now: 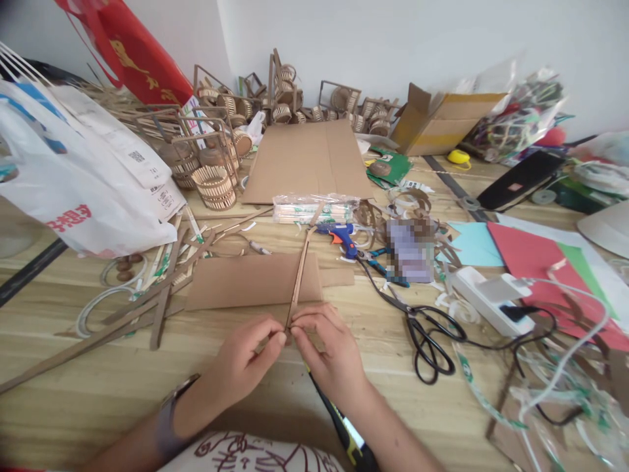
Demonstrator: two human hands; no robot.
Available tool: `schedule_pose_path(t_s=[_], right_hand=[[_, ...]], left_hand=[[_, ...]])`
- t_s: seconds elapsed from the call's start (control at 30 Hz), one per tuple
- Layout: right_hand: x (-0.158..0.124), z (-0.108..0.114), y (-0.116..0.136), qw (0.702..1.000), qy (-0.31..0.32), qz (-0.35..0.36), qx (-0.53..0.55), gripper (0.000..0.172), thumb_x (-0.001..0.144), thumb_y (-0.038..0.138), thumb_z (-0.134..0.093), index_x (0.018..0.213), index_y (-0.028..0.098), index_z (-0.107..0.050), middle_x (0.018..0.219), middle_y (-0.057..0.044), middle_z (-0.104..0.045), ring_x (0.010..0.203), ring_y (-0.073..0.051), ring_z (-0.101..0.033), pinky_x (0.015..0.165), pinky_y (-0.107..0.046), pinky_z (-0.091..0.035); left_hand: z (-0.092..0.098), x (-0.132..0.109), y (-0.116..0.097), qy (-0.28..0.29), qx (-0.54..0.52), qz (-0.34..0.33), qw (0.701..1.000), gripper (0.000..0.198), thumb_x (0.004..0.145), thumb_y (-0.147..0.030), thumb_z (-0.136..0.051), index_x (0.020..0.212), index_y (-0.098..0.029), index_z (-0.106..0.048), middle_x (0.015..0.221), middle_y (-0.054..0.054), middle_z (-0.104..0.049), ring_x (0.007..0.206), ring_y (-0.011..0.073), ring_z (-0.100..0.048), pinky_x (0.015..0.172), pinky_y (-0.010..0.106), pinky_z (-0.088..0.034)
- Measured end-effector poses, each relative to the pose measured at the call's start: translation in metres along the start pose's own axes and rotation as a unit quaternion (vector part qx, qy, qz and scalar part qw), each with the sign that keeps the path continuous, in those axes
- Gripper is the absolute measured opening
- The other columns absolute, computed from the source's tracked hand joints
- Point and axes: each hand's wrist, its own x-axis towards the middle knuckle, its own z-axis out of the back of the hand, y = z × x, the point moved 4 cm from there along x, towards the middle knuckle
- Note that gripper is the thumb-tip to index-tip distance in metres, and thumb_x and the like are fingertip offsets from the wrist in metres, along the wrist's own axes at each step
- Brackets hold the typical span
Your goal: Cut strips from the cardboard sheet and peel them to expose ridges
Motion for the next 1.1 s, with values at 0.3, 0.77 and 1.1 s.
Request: schedule_pose_path(t_s=[0.3, 0.77, 1.1], right_hand=[[-0.002, -0.008, -0.005, 1.0, 0.021, 0.001, 0.02, 0.013, 0.092, 0.015, -0.057, 0.091, 0.024, -0.067, 0.088, -0.004, -0.072, 0.085, -0.019, -0.067, 0.074, -0.031, -0.055], [-0.007, -0.015, -0.007, 1.0, 0.017, -0.007, -0.009, 0.013, 0.094, 0.017, -0.055, 0.088, 0.025, -0.064, 0.086, -0.003, -0.071, 0.086, -0.019, -0.065, 0.076, -0.034, -0.05], [-0.003, -0.01, -0.008, 0.998, 0.013, -0.056, 0.026, 0.015, 0.096, 0.022, -0.051, 0.084, 0.024, -0.059, 0.081, -0.002, -0.069, 0.078, -0.017, -0.066, 0.071, -0.029, -0.05]], left_hand=[[-0.006, 0.003, 0.008, 0.045, -0.008, 0.097, 0.994, 0.037, 0.096, -0.042, -0.041, 0.068, -0.02, -0.049, 0.063, 0.0, -0.053, 0.062, 0.0153, -0.049, 0.057, 0.026, -0.032], [-0.01, 0.002, 0.013, 0.062, -0.05, 0.109, 0.991, 0.032, 0.096, -0.032, -0.038, 0.072, -0.019, -0.055, 0.07, 0.002, -0.063, 0.068, 0.0166, -0.059, 0.063, 0.025, -0.04], [-0.006, 0.003, 0.007, 0.075, -0.023, 0.073, 0.994, 0.031, 0.096, -0.03, -0.038, 0.074, -0.018, -0.057, 0.073, 0.003, -0.063, 0.072, 0.0179, -0.059, 0.067, 0.027, -0.038]])
